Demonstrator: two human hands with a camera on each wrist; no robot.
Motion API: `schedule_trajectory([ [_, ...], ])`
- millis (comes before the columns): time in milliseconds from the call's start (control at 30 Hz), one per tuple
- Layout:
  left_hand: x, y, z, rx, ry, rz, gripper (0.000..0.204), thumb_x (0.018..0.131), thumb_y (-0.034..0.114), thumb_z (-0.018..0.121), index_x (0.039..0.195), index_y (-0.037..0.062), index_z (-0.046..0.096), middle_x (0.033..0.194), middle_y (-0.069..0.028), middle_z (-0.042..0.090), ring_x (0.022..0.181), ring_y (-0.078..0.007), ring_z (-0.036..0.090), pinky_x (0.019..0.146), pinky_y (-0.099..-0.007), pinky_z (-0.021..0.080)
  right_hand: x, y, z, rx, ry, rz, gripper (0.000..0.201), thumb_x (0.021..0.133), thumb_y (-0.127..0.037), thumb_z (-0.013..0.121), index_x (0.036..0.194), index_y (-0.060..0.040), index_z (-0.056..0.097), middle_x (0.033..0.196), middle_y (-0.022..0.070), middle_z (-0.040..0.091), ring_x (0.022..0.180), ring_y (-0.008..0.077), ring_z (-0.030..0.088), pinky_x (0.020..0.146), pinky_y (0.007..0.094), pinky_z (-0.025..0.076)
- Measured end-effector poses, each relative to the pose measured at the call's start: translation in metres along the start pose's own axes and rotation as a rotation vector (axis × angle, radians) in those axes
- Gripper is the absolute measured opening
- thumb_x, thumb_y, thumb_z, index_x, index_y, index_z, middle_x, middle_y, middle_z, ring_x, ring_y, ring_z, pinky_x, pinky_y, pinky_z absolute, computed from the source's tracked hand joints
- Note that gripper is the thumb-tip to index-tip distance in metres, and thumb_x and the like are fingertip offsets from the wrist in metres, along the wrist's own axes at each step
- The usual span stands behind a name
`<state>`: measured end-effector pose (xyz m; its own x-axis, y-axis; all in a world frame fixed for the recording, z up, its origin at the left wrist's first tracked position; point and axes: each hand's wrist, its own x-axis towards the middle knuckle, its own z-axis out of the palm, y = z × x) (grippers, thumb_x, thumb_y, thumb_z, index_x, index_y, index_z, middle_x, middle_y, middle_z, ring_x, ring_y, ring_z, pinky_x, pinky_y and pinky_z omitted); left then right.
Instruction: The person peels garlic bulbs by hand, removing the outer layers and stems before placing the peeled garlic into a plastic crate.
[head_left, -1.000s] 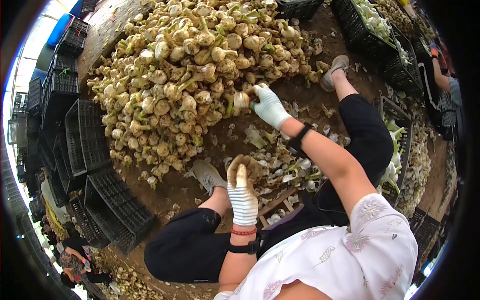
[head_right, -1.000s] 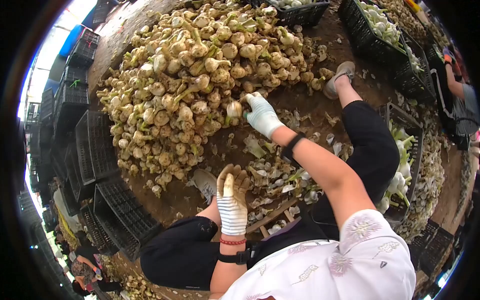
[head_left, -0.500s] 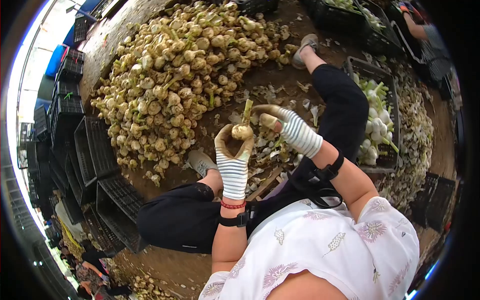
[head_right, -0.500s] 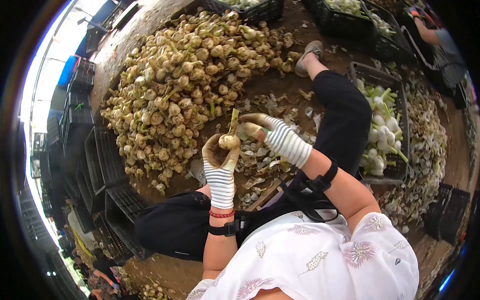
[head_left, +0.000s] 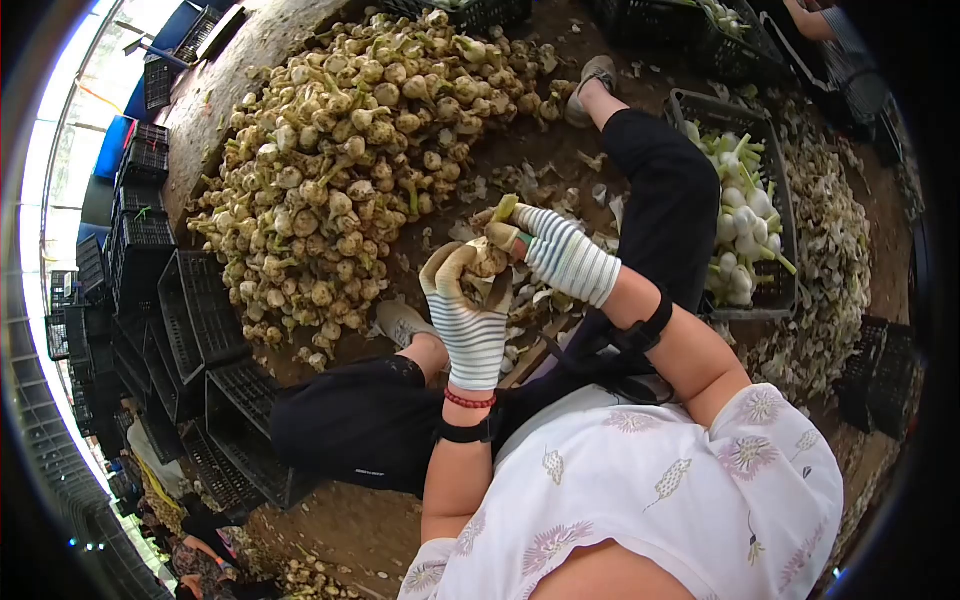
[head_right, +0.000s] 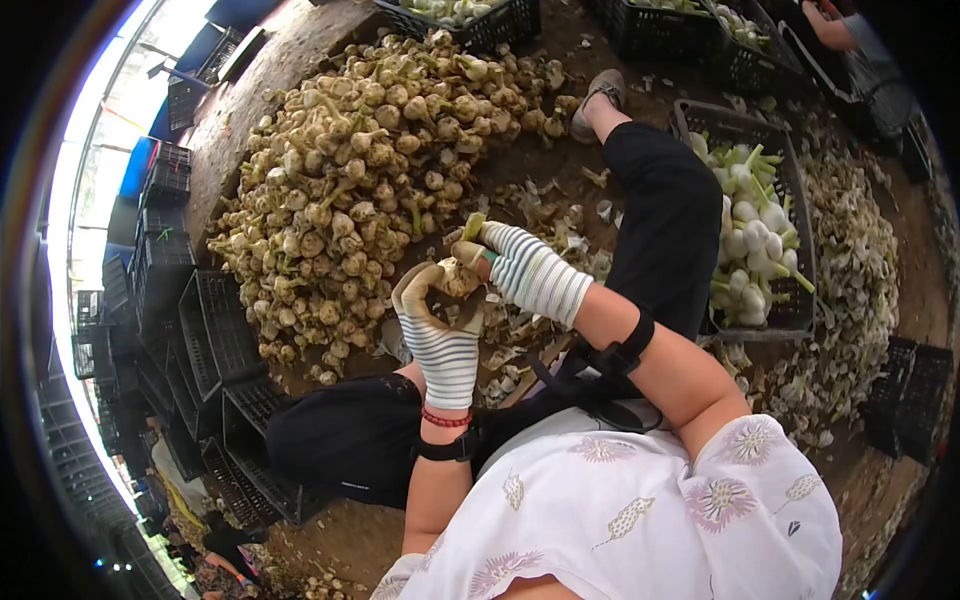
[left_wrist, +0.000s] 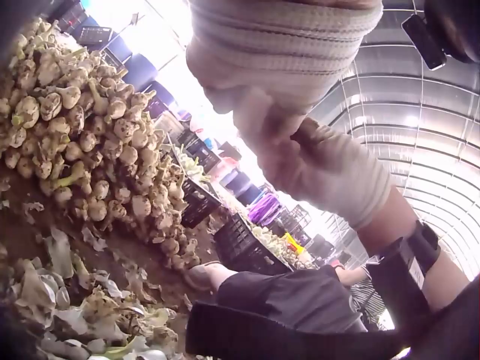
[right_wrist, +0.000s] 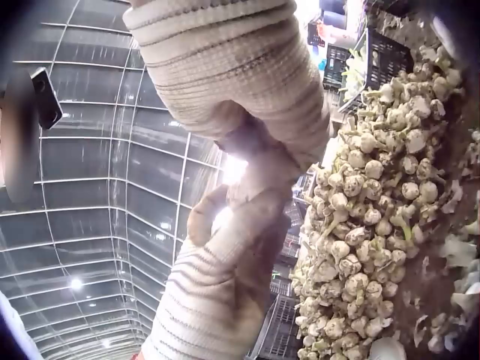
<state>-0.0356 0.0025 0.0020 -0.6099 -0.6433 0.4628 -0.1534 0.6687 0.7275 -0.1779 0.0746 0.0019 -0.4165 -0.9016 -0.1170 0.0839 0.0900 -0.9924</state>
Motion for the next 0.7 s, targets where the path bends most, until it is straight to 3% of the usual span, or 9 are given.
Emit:
schedule_trajectory([
  [100,0.000,-0.004,0.001,-0.068,0.033,-0.009,0.056,0.066,-0.004,0.080,0.114,0.0087,0.054,0.118,-0.0113,0.050,0.108,-0.0271,0.052,0.092,-0.0354,0.047,-0.005,-0.018,-0.008,0.177,-0.076,0.122,0.026,0.099,-0.018,0.055,0.118,-0.0005,0.059,0.099,0.0063,0.066,0.088,0.0121,0.057,0.080,0.0280,0.049],
  [233,-0.003,-0.015,0.004,-0.147,0.016,-0.089,0.059,0.065,-0.005,0.081,0.115,0.0081,0.053,0.118,-0.0108,0.050,0.107,-0.0250,0.053,0.093,-0.0344,0.047,0.000,-0.027,-0.017,-0.061,-0.158,0.171,0.023,0.098,-0.016,0.054,0.117,-0.0043,0.059,0.098,0.0042,0.065,0.089,0.0128,0.058,0.078,0.0302,0.049],
  [300,-0.004,-0.018,0.005,-0.218,0.029,-0.161,0.061,0.064,-0.005,0.081,0.116,0.0071,0.053,0.118,-0.0105,0.050,0.108,-0.0241,0.052,0.094,-0.0340,0.047,0.009,-0.011,-0.014,-0.134,-0.148,0.150,0.022,0.097,-0.013,0.054,0.117,-0.0042,0.060,0.097,0.0051,0.066,0.085,0.0142,0.059,0.076,0.0315,0.050],
  [367,-0.004,-0.017,0.005,-0.235,0.020,-0.188,0.059,0.068,-0.003,0.081,0.118,0.0059,0.051,0.118,-0.0103,0.051,0.105,-0.0222,0.054,0.092,-0.0325,0.048,0.012,0.000,-0.014,-0.307,-0.070,-0.014,0.022,0.095,-0.011,0.054,0.114,-0.0031,0.061,0.093,0.0059,0.067,0.080,0.0159,0.058,0.073,0.0319,0.050],
  [433,0.005,-0.004,0.002,-0.667,0.012,-0.542,0.053,0.077,0.005,0.078,0.121,0.0051,0.049,0.116,-0.0102,0.053,0.100,-0.0213,0.057,0.090,-0.0313,0.050,0.010,-0.004,-0.016,-0.258,-0.036,-0.024,0.021,0.094,-0.011,0.056,0.110,-0.0004,0.062,0.085,0.0050,0.066,0.075,0.0130,0.056,0.070,0.0290,0.048],
  [500,0.013,0.001,-0.009,-1.144,-0.042,-0.838,0.044,0.093,0.027,0.064,0.127,0.0048,0.047,0.115,-0.0068,0.056,0.100,-0.0157,0.057,0.088,-0.0291,0.050,-0.001,-0.014,-0.024,-0.125,-0.106,0.172,0.022,0.094,-0.013,0.058,0.109,0.0017,0.063,0.081,0.0032,0.064,0.076,0.0090,0.056,0.069,0.0270,0.048],
  [567,0.013,-0.014,-0.014,-1.390,-0.267,-1.073,0.042,0.095,0.029,0.061,0.126,0.0038,0.049,0.116,-0.0069,0.056,0.099,-0.0148,0.057,0.087,-0.0280,0.049,-0.011,0.005,-0.024,-0.027,-0.090,0.125,0.026,0.093,-0.016,0.061,0.111,0.0024,0.063,0.080,0.0009,0.063,0.075,0.0060,0.054,0.067,0.0249,0.047],
  [600,0.009,-0.024,-0.007,-1.390,-0.270,-1.072,0.042,0.095,0.029,0.061,0.126,0.0038,0.049,0.116,-0.0069,0.056,0.099,-0.0148,0.057,0.087,-0.0280,0.049,-0.014,0.015,-0.025,0.050,-0.096,0.145,0.028,0.092,-0.017,0.062,0.114,0.0015,0.063,0.080,0.0005,0.063,0.073,0.0064,0.054,0.066,0.0245,0.046],
  [700,0.006,-0.020,0.008,-0.538,0.076,-0.576,0.025,0.095,0.019,0.062,0.115,0.0037,0.060,0.107,-0.0094,0.059,0.095,-0.0181,0.057,0.086,-0.0284,0.048,-0.021,0.012,-0.019,0.195,-0.018,0.232,0.035,0.091,-0.020,0.064,0.119,0.0005,0.062,0.080,0.0000,0.063,0.072,0.0072,0.054,0.064,0.0240,0.046],
])
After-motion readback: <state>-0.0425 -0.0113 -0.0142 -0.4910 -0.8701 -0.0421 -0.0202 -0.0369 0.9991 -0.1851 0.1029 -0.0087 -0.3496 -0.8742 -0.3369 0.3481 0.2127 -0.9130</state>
